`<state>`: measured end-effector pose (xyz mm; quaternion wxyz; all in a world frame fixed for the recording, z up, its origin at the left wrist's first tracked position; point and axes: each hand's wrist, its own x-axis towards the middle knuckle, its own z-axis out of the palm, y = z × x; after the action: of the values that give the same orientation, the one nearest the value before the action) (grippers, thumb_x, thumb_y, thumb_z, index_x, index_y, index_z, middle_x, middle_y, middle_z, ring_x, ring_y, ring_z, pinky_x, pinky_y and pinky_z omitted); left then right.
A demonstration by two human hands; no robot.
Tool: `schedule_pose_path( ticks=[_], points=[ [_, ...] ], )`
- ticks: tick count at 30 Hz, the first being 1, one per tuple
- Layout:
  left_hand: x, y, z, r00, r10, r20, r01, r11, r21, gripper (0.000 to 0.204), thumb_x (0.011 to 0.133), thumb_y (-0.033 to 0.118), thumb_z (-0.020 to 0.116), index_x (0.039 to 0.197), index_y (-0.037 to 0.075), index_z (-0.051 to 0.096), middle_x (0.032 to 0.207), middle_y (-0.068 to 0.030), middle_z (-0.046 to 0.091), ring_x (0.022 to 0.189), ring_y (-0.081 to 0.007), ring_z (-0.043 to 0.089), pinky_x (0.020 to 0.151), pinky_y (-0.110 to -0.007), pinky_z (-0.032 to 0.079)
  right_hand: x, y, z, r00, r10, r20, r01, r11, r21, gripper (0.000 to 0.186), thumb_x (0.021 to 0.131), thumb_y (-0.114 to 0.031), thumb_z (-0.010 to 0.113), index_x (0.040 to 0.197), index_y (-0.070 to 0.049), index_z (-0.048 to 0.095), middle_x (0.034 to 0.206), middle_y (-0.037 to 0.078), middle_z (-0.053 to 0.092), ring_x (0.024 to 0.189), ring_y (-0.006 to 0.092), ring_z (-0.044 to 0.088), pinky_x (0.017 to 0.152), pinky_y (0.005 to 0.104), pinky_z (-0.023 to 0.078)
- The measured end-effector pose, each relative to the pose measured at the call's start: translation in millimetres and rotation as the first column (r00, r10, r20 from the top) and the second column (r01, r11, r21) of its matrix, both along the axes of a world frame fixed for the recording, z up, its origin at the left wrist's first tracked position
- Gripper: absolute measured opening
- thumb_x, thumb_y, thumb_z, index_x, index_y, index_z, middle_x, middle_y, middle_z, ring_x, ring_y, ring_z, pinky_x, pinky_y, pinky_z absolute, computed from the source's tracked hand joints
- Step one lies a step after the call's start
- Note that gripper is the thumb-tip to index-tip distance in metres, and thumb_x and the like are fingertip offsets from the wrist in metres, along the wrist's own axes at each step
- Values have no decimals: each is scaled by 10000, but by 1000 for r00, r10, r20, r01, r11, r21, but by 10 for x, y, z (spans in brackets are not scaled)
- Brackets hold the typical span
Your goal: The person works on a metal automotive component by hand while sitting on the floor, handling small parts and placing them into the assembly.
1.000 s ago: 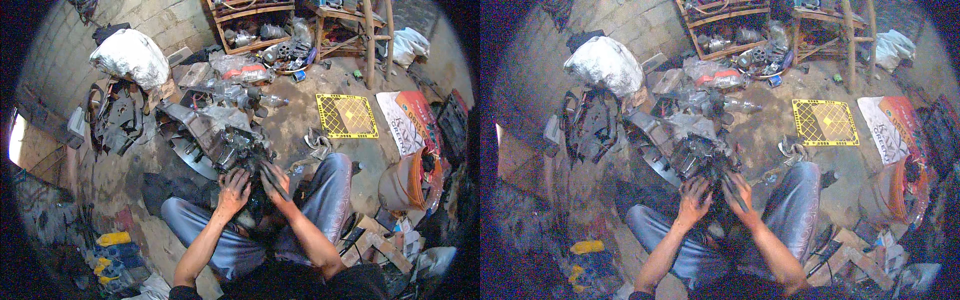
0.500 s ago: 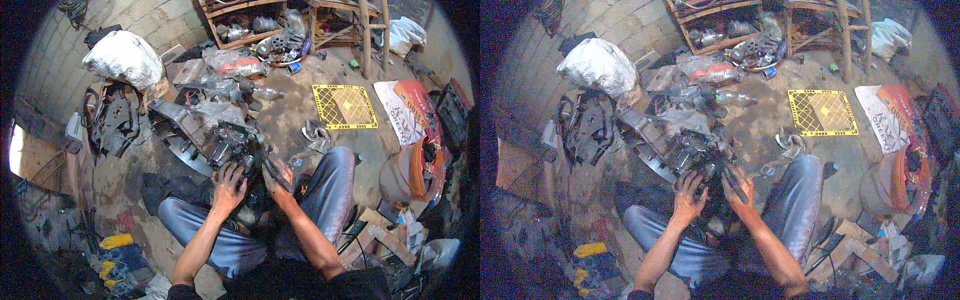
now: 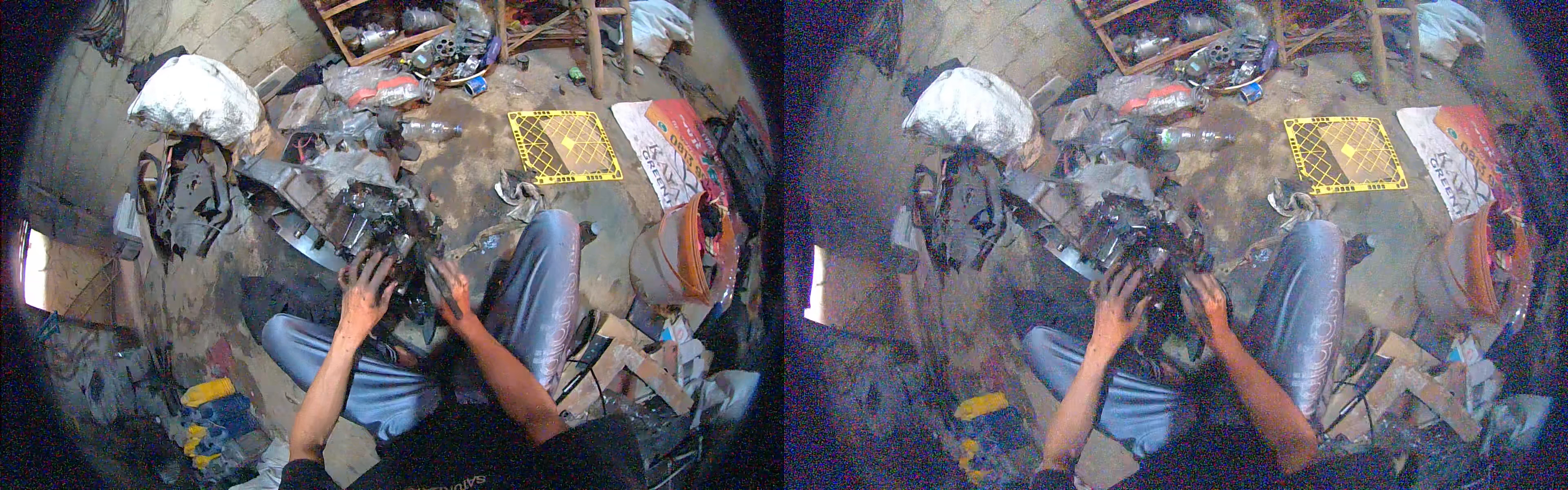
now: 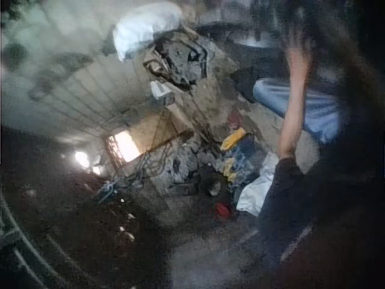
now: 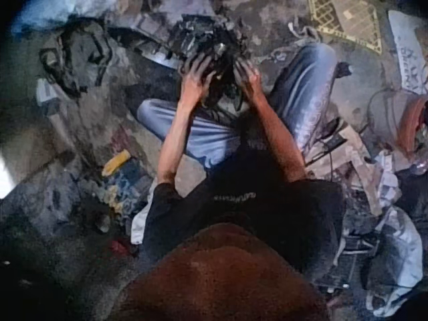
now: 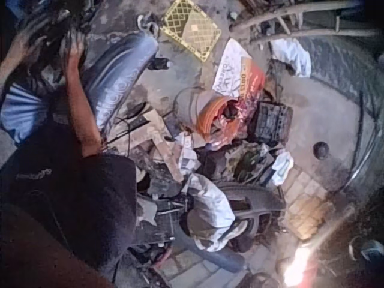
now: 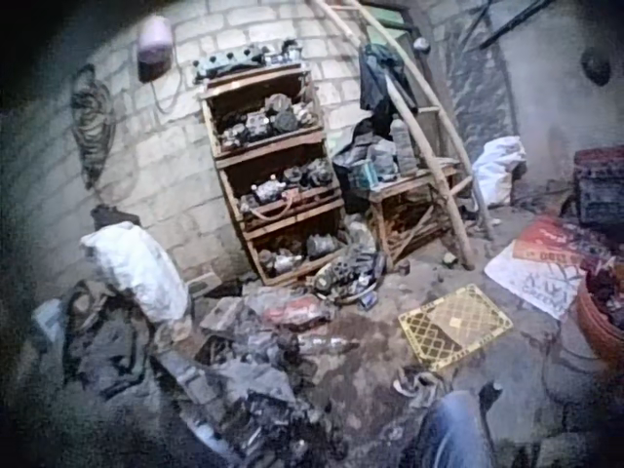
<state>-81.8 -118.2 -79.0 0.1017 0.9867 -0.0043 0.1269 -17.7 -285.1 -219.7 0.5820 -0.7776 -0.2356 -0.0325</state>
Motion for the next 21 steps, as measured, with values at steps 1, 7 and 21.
schedule_pose_path(
  ticks=[1, 7, 21],
  points=[
    [-9, 11, -4, 1000, -4, -15, 4, 1000, 8, 521, 825, 251, 665, 1316, 173, 511, 1355, -55, 472, 1293, -291, 367, 1021, -550, 253, -73, -58, -9, 998, 22, -55, -23, 999, -22, 440, 754, -118, 663, 1176, -36, 574, 1121, 200, 590, 1003, 408, 566, 936, 464, 436],
    [-107, 52, -107, 1000, 8, -1, -8, 999, -32, 453, 851, 255, 641, 1285, 168, 547, 1374, -54, 465, 1285, -295, 374, 1028, -534, 239, 214, 101, 460, 992, -9, 130, -3, 996, 91, 413, 773, -152, 643, 1164, -34, 583, 1106, 191, 607, 1021, 387, 567, 918, 435, 451],
    [-44, 24, -77, 996, -32, 87, 42, 993, -113, 443, 835, 199, 647, 1270, 197, 562, 1297, -49, 516, 1245, -292, 404, 993, -543, 277, 209, -39, 555, 965, -251, 79, 256, 965, -62, 244, 779, -125, 708, 1007, -40, 681, 973, 118, 685, 845, 286, 675, 790, 381, 529]
  ],
)
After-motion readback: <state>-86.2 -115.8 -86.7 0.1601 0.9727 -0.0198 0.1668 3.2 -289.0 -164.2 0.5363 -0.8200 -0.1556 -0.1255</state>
